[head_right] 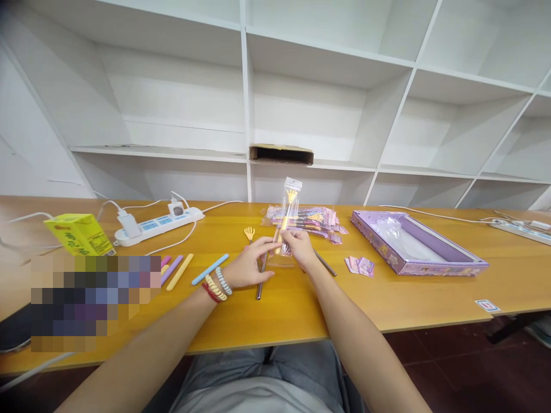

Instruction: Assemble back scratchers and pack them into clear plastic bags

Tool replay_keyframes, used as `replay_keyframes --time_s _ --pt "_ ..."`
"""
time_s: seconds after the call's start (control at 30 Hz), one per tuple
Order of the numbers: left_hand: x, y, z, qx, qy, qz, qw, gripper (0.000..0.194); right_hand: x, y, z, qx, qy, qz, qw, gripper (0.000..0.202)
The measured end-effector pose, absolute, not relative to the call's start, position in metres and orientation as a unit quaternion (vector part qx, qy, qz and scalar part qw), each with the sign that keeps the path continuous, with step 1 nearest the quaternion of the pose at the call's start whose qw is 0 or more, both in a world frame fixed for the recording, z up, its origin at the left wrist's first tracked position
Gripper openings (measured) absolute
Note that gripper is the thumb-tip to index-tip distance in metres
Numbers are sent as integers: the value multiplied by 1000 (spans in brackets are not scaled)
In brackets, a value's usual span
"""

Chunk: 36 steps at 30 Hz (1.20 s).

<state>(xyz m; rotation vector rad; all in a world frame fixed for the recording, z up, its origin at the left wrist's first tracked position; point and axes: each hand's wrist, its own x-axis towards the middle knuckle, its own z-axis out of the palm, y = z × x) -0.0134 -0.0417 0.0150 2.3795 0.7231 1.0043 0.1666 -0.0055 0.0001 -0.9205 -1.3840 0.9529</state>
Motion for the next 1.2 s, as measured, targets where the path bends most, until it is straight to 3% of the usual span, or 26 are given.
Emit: replay_keyframes --time_s 0.13,0.23,0.47,0.67,0.83,1.03,1.2 --pt "-7 -35 8 816 302 429 241 23 163 -6 -3 -386 -614 408 555 44" --pt "-4 -31 5 772 323 469 282 19 161 -6 -4 -391 -621 396 552 47" --pt "-1 -28 -1 700 364 490 371 25 155 -12 0 -369 -622 420 548 41" --pt "-1 -25 2 648 366 508 434 51 156 -13 -1 -334 -621 485 518 40" --pt "-4 -22 4 635 354 491 479 47 161 -17 4 -280 -665 496 482 30" --pt "-9 -22 5 604 321 462 565 51 162 -17 6 -295 -672 487 474 35" --pt "-5 -22 3 612 314 468 554 45 157 -15 0 -322 -681 455 474 35"
